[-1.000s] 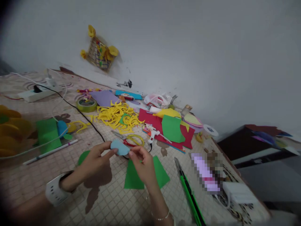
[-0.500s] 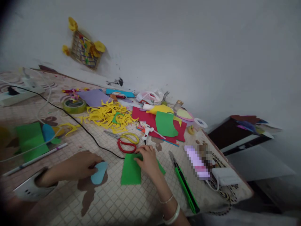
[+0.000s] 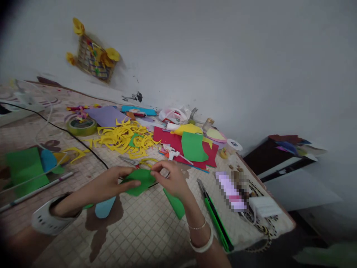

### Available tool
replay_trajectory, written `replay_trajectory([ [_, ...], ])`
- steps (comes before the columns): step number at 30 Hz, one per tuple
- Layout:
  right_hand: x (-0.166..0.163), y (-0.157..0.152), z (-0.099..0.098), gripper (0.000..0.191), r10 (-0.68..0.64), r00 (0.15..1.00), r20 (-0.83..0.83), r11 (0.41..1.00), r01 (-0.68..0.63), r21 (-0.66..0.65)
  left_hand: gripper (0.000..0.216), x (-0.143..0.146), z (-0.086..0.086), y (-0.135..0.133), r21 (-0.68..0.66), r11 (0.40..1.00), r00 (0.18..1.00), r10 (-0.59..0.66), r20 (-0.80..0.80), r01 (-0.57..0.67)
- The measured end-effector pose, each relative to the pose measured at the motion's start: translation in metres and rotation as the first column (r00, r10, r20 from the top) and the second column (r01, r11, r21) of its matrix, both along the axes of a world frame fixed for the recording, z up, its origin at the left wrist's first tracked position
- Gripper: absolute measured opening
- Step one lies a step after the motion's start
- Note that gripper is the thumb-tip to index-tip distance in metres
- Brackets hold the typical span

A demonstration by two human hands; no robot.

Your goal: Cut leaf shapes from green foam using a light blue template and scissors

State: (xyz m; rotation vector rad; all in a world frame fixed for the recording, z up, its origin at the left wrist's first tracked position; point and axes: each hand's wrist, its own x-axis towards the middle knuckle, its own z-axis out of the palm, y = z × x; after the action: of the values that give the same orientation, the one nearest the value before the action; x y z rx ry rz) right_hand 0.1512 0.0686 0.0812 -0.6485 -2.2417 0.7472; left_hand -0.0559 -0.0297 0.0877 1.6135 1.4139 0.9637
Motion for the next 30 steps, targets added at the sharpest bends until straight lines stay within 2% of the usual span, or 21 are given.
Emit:
replay_trajectory([
  [3,-0.005,0.007,0.028,0.015,-0.036,0.987,-0.155,0.998,0.044,0.047,0.032,0.004,0.022,0.011,-0.021,0.998,0.972,0.055,0.231,-0.051],
  [5,-0.007,0.01,0.043,0.028,-0.033,0.974,-0.222,0.989,0.063,0.132,0.029,0.005,0.038,0.016,-0.019,0.991,0.911,0.129,0.392,-0.133],
  [8,-0.013,0.01,0.06,0.053,0.07,0.982,-0.178,0.932,-0.001,0.363,0.026,0.006,0.057,0.02,-0.004,0.966,0.787,0.213,0.579,-0.259],
  [10,-0.02,0.006,0.068,0.059,0.13,0.983,-0.132,0.905,-0.063,0.421,0.027,0.009,0.064,0.021,0.003,0.955,0.725,0.223,0.652,-0.296],
  [11,-0.024,0.004,0.07,0.054,0.15,0.979,-0.137,0.912,-0.084,0.401,0.027,0.01,0.065,0.021,0.006,0.954,0.705,0.217,0.675,-0.3],
  [13,-0.031,0.002,0.073,0.033,0.176,0.966,-0.192,0.94,-0.107,0.323,0.027,0.011,0.066,0.02,0.021,0.954,0.684,0.198,0.702,-0.298],
  [16,-0.042,0.005,0.072,0.006,0.182,0.929,-0.321,0.971,-0.118,0.21,0.021,0.009,0.064,0.02,0.073,0.954,0.684,0.155,0.712,-0.292],
  [18,-0.047,0.01,0.069,0.008,0.123,0.898,-0.422,0.989,-0.076,0.126,0.017,0.007,0.061,0.019,0.124,0.948,0.706,0.127,0.697,-0.294],
  [20,-0.051,0.014,0.065,0.012,0.048,0.864,-0.502,0.999,-0.034,0.038,0.016,0.006,0.058,0.018,0.146,0.93,0.72,0.155,0.677,-0.337],
  [23,-0.055,0.017,0.061,0.013,-0.008,0.839,-0.543,0.99,-0.069,-0.12,0.016,0.006,0.054,0.018,0.077,0.878,0.657,0.292,0.695,-0.472],
  [25,-0.057,0.016,0.06,0.011,-0.027,0.839,-0.544,0.971,-0.108,-0.214,0.027,0.007,0.054,0.018,0.035,0.872,0.625,0.321,0.711,-0.488],
  [27,-0.058,0.013,0.059,0.011,-0.047,0.835,-0.548,0.96,-0.113,-0.255,0.031,0.008,0.056,0.018,0.041,0.891,0.649,0.297,0.7,-0.452],
  [30,-0.061,0.008,0.059,0.013,-0.085,0.84,-0.535,0.961,-0.073,-0.266,0.017,0.009,0.059,0.017,0.102,0.91,0.741,0.257,0.62,-0.401],
])
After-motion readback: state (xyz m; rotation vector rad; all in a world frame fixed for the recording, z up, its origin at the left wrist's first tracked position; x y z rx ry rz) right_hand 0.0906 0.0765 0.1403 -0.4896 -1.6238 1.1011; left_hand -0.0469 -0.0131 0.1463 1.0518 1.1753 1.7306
